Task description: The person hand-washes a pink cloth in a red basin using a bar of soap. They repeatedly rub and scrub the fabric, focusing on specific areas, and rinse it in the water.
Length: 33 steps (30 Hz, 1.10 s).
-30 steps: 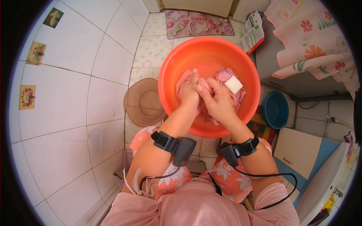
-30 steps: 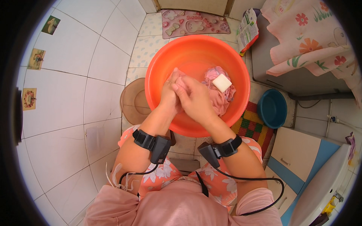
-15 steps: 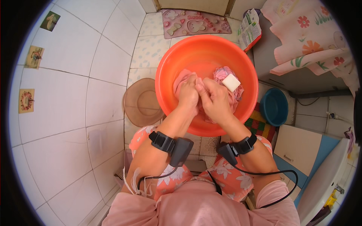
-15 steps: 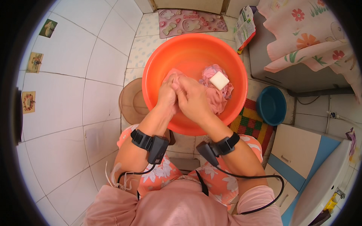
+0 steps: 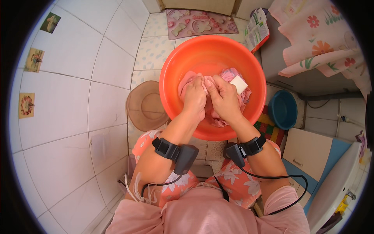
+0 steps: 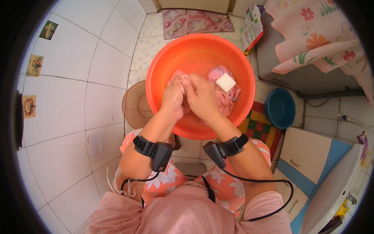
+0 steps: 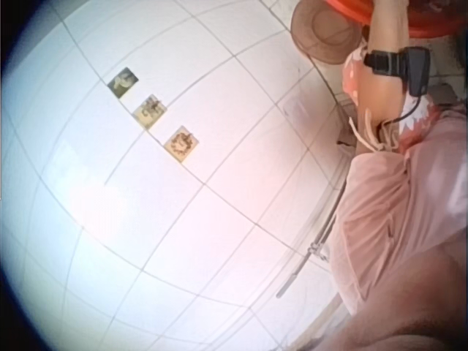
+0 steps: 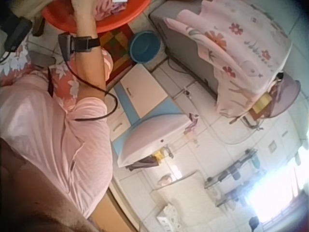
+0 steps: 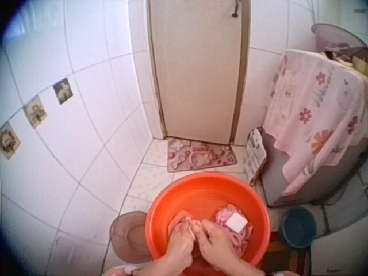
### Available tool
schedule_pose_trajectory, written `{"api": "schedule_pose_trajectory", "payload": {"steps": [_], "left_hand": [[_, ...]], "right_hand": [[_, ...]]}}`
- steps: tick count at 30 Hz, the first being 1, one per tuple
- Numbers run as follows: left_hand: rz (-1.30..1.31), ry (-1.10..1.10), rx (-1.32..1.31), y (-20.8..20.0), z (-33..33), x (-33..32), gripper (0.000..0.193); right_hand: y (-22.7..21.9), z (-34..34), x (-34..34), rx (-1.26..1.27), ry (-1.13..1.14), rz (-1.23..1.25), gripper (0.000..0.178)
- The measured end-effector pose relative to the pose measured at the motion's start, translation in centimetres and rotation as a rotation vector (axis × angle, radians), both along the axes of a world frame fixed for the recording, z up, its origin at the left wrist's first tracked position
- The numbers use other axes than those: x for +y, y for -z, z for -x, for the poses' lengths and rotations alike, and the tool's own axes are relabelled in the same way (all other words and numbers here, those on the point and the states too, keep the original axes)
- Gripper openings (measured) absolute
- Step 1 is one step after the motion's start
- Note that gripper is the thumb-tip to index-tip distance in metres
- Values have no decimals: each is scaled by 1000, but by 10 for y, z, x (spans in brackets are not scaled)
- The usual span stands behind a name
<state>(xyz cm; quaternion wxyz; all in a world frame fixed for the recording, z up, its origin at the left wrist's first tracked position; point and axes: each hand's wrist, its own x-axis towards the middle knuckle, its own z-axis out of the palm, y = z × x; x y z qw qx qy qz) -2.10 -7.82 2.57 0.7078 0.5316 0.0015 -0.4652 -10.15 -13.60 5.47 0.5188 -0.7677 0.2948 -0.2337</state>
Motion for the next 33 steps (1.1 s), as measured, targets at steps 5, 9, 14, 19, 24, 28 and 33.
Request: {"api": "schedule_pose_trajectory", "payload": {"steps": [5,9,14,19,24,28,33], "left_hand": [[68,-28,94,-1,-1,1,20],[96,-44,150,-2,-1,-2,22],[60,-41,36,0,-2,-1,23],[5,-63,63,-4,0,-2,27],[78,-55,105,-3,-2,-2,28],[120,-22,113,11,-8,6,28],[75,-38,131,3,-7,0,32]], "right_hand": [[1,-1,5,-65,-30,95,26],[-7,-1,15,-113,-2,64,31],[5,-2,4,-53,33,0,28],[6,-1,5,-92,-2,-28,26],[-2,-1,5,-100,0,18,29],[0,1,10,-66,-87,73,23],[9,-3,-9,-333,-28,-928,25]]}}
